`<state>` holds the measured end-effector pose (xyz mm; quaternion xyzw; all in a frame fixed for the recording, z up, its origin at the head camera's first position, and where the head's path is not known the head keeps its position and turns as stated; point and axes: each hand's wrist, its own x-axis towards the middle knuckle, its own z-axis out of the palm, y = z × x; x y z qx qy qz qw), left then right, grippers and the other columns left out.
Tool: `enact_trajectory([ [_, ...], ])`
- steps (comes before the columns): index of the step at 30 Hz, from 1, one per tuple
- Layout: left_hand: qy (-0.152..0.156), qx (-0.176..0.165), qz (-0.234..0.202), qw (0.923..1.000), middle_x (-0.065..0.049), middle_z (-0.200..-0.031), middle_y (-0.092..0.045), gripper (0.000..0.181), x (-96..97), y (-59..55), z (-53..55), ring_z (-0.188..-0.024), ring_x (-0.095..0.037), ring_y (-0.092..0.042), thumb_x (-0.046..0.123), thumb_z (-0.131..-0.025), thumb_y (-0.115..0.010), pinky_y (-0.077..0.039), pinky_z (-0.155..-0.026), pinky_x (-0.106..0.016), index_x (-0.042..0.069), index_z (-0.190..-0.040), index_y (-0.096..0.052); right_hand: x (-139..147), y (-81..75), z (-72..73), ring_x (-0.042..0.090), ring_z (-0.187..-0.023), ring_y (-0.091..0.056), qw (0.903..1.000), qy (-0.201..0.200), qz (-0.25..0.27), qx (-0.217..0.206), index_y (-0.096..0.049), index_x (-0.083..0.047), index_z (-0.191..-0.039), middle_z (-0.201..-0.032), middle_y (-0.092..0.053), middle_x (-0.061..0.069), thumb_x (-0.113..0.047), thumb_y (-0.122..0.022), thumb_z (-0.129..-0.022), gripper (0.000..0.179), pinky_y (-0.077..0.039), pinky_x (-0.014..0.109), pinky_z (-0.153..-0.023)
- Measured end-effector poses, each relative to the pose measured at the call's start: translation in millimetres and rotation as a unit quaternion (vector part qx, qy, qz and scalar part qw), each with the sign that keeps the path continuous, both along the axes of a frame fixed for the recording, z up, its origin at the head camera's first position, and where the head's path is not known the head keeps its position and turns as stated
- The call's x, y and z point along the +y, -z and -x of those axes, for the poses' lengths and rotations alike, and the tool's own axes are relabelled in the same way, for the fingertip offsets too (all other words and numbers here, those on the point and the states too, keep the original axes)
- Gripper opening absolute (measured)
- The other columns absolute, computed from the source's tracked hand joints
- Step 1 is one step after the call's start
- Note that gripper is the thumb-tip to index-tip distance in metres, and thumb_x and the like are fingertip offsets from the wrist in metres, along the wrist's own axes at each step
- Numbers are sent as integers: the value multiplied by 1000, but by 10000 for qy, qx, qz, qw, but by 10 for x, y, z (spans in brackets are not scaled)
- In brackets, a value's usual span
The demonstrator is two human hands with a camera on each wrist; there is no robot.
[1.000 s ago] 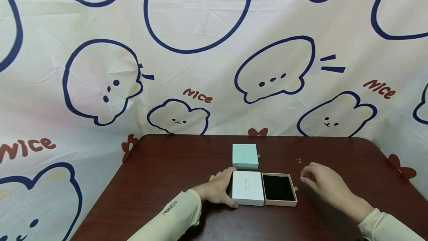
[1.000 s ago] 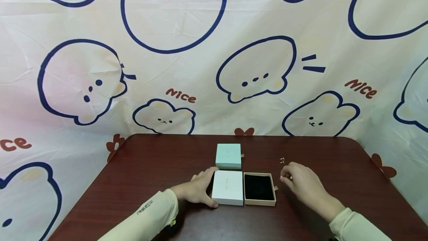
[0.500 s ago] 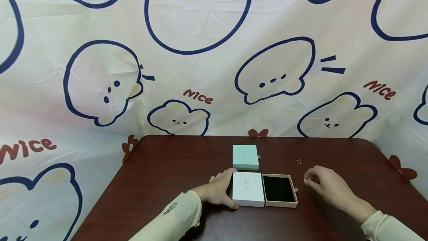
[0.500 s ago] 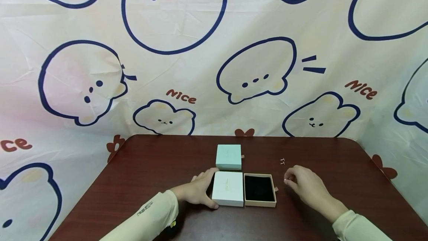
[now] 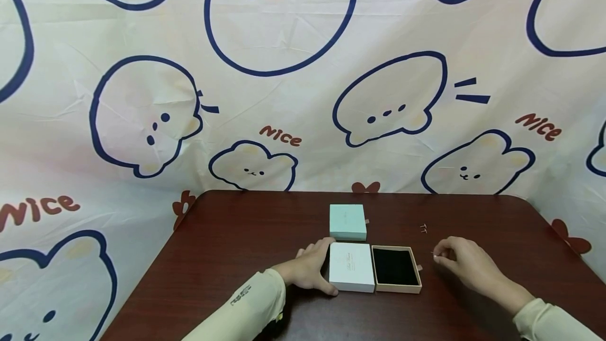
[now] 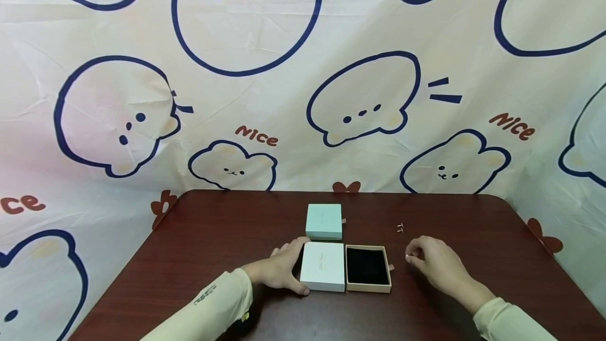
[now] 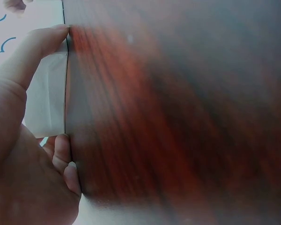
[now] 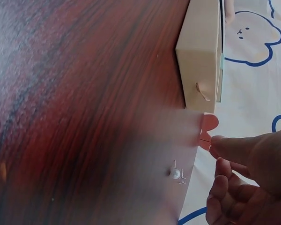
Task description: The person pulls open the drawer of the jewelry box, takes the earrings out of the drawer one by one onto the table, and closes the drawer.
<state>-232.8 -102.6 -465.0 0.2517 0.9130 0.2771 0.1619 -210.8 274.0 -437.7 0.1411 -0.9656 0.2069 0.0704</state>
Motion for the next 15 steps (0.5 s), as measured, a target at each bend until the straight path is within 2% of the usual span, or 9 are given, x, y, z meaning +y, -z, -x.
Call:
enact_trajectory([
  [15, -25, 30, 13, 10000, 0, -142, -46, 109, 6, -9, -6, -106, -10, -41, 39, -68, -93, -26, -85, -28, 19, -152, -27, 86, 27, 48, -3, -65, -45, 10000, 57, 7, 44, -73, -16, -83, -74, -60, -9, -10, -77, -87, 8, -39, 24, -59],
])
